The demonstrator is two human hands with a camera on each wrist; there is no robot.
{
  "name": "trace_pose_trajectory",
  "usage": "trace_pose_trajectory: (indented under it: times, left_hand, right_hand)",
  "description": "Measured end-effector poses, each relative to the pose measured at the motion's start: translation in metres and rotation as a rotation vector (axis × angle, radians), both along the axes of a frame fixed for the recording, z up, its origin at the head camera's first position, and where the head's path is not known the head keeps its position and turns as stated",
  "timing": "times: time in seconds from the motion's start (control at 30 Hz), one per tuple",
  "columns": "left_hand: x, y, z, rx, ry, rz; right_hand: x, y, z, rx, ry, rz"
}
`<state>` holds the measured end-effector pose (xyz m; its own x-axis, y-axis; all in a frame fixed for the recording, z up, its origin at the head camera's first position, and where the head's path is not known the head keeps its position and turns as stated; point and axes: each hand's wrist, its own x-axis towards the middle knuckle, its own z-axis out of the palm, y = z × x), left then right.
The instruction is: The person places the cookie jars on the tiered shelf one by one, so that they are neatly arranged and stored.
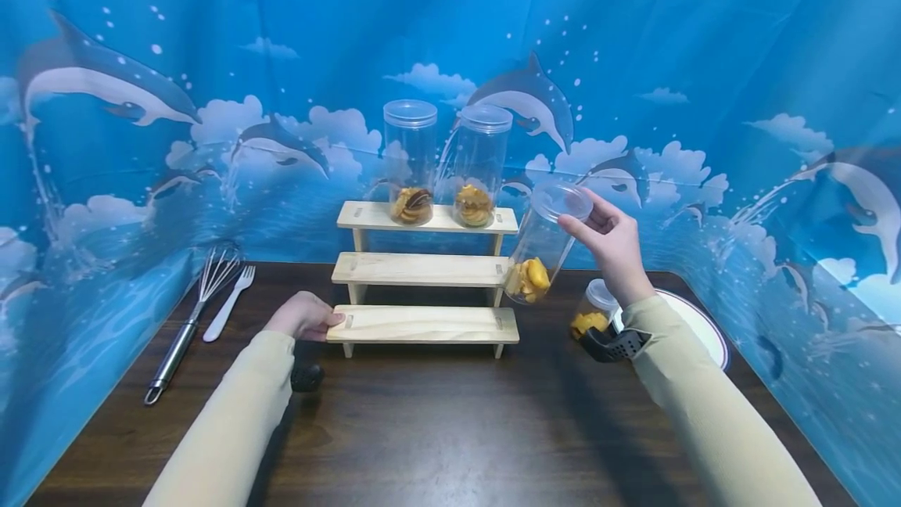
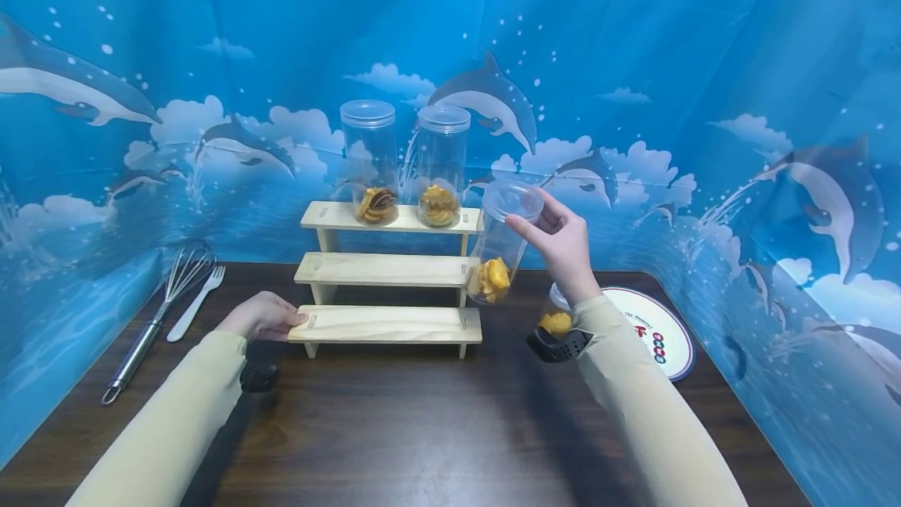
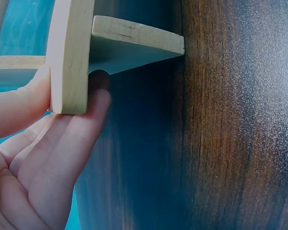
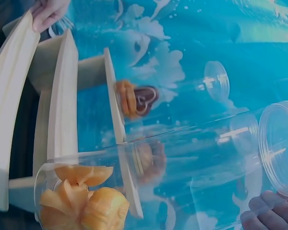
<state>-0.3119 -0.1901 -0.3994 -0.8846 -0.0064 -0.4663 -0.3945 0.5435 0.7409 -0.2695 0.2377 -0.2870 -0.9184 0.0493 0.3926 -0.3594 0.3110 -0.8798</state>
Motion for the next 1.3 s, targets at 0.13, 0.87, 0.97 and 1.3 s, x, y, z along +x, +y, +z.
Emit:
trace_pose_trajectory:
  times: [0.13,0.87,0.97,1.3]
  left_hand:
    - [0.0,0.002,0.002,0.002,-0.005,-0.002]
    - [0.001,0.006,0.004,-0.024,-0.009,0.016]
    - [-0.001,0.006,0.002,-0.032,-0.01,0.02]
    - [-0.005,0.001,-0.001,-0.051,-0.019,0.02]
  right_hand:
    - [-0.007,-0.012,0.0,-0.017,0.015,0.022]
    - [-0.037,-0.089,0.004,-0.109,0.054,0.207]
    - [-0.039,-0.1,0.004,-0.117,0.052,0.222]
    - [-0.057,-0.143,0.004,-0.097,0.036,0.246]
